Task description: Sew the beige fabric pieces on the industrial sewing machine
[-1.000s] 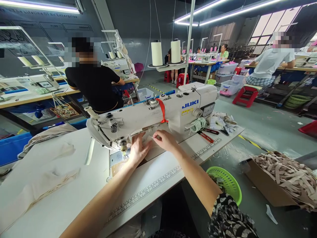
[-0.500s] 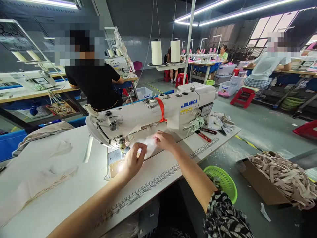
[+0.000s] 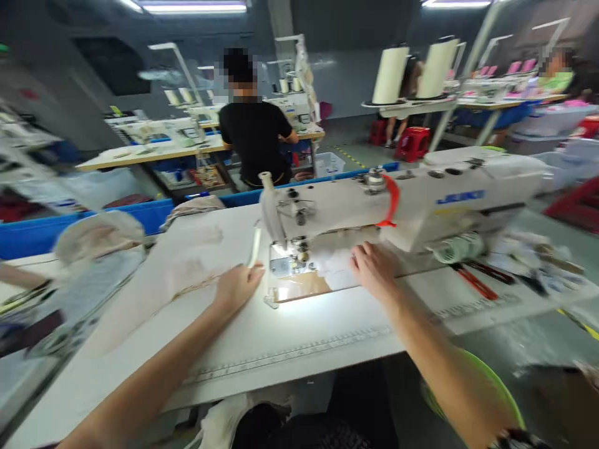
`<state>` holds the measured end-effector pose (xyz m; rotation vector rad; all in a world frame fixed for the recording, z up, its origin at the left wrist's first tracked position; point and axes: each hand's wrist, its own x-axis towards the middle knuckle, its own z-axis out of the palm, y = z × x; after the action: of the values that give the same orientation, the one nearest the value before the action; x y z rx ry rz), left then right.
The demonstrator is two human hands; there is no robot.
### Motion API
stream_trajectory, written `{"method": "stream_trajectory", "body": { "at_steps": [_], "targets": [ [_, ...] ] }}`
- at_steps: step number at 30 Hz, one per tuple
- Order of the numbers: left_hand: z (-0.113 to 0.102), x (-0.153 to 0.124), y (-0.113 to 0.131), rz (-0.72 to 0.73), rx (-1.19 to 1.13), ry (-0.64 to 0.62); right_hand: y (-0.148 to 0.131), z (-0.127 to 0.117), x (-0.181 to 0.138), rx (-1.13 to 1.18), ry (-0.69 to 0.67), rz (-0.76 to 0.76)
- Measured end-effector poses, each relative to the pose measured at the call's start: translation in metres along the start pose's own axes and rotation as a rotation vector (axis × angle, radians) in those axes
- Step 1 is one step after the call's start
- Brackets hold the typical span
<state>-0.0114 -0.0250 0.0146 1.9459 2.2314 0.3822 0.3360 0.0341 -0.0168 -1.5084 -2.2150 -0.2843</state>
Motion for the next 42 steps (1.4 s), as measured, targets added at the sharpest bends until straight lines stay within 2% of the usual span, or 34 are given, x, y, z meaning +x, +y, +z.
{"method": "stream_trajectory", "body": {
  "at_steps": [2,4,9,11,14,16,18,20,22,24,27,32,37,42],
  "targets": [
    [-0.004,-0.002,-0.004,0.035,0.02,0.023,0.005,0.005,-0.001,-0.051,0.012,-0.1],
    [-0.013,-0.005,-0.019,0.083,-0.022,0.039,0.01,0.009,0.0,-0.061,0.047,-0.154],
    [-0.046,-0.002,-0.089,0.078,-0.01,0.154,0.019,0.009,0.003,0.01,0.183,-0.17],
    [-0.051,0.004,-0.111,0.075,0.014,0.136,0.02,0.008,0.005,0.051,0.217,-0.165],
    [-0.053,0.009,-0.127,0.107,-0.026,0.107,0.014,0.003,0.007,0.114,0.259,-0.162],
    [-0.056,0.008,-0.129,0.157,-0.085,0.186,0.001,-0.003,0.005,0.187,0.269,-0.144],
    [-0.061,0.004,-0.127,0.24,-0.158,0.269,-0.023,-0.013,-0.003,0.312,0.192,-0.142],
    [-0.068,-0.001,-0.121,0.3,-0.256,0.254,-0.055,-0.024,-0.014,0.46,-0.023,-0.203],
    [-0.072,-0.004,-0.11,0.315,-0.361,0.12,-0.089,-0.032,-0.025,0.479,-0.194,-0.276],
    [-0.073,-0.005,-0.092,0.317,-0.42,-0.091,-0.117,-0.035,-0.031,0.355,-0.254,-0.353],
    [-0.069,-0.003,-0.055,0.345,-0.432,-0.346,-0.137,-0.029,-0.031,0.157,-0.243,-0.402],
    [-0.046,0.01,0.0,0.382,-0.47,-0.549,-0.132,-0.014,-0.016,0.058,-0.159,-0.5],
    [-0.008,0.027,0.015,0.356,-0.611,-0.501,-0.127,-0.01,-0.009,0.048,-0.11,-0.517],
    [0.016,0.028,0.009,0.265,-0.516,-0.41,-0.129,-0.01,-0.014,0.074,-0.091,-0.496]
  ]
}}
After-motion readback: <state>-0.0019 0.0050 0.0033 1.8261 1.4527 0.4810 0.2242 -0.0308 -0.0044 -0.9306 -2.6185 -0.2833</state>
